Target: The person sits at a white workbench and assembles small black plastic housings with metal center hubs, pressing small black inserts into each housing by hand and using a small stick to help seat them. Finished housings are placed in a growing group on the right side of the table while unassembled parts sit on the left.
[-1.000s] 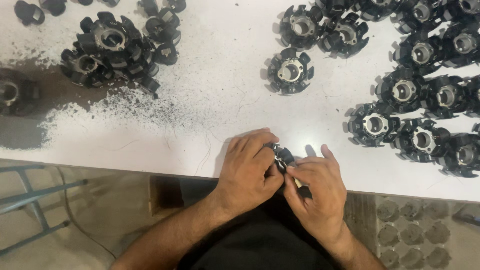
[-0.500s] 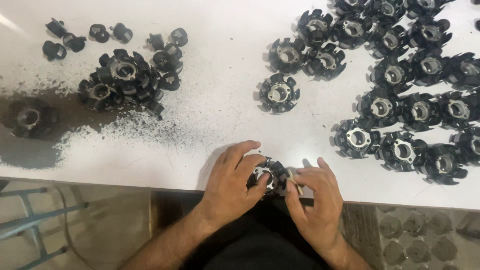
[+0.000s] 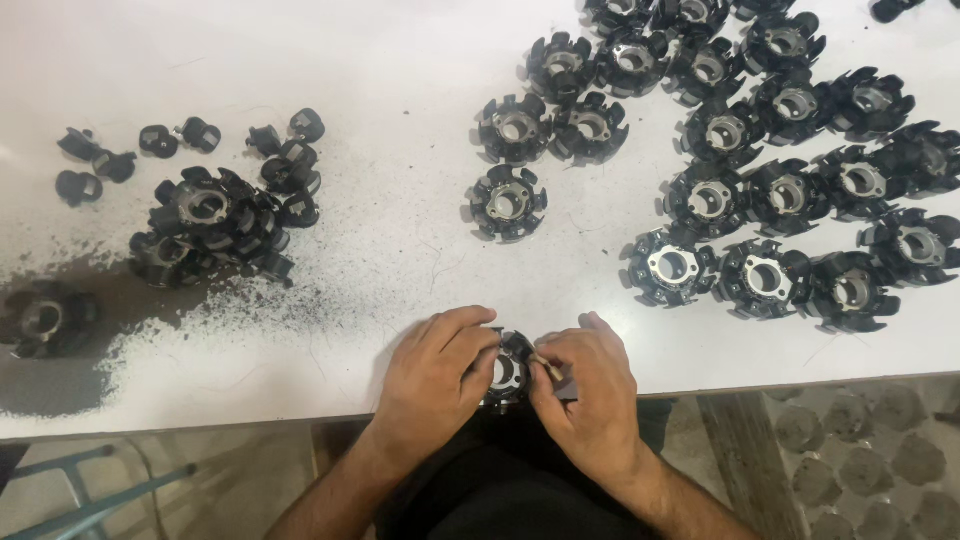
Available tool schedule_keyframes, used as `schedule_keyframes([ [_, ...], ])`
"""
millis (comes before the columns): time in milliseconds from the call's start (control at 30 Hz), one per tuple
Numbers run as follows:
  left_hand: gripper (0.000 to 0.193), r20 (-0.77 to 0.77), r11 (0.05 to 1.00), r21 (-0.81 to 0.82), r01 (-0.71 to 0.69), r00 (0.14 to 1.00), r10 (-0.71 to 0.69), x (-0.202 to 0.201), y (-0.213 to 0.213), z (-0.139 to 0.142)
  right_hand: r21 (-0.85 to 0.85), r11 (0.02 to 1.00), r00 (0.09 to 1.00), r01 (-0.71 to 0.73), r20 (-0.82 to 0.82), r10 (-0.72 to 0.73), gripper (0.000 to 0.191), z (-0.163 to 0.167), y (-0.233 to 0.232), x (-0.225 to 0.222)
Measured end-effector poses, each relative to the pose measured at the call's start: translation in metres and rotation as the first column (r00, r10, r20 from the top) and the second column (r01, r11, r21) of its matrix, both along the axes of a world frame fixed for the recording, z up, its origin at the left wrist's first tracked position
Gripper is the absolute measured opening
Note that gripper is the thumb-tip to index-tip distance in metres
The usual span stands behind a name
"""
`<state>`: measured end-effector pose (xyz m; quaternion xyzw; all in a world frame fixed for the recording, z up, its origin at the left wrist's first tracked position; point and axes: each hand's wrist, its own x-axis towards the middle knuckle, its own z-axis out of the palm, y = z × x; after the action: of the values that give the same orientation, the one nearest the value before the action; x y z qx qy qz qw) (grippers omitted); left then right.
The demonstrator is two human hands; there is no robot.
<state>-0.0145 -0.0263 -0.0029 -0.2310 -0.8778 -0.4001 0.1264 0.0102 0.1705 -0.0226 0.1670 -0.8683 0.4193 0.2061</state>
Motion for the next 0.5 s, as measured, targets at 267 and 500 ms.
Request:
schedule_keyframes([
  [267, 0.016, -0.058, 0.988, -0.141, 0.071, 0.995, -0.080, -0.007, -0.009, 0.014, 0.020, 1.000, 0.999, -0.011, 0.032, 0.010, 0.026, 0.004, 0.000, -0.003],
  [500, 0.018, 0.050, 0.985, -0.146, 0.088, 0.995, -0.081, -0.002, -0.001, 0.014, 0.016, 1.000, 0.999, -0.002, 0.041, 0.002, 0.025, 0.004, 0.001, -0.006],
])
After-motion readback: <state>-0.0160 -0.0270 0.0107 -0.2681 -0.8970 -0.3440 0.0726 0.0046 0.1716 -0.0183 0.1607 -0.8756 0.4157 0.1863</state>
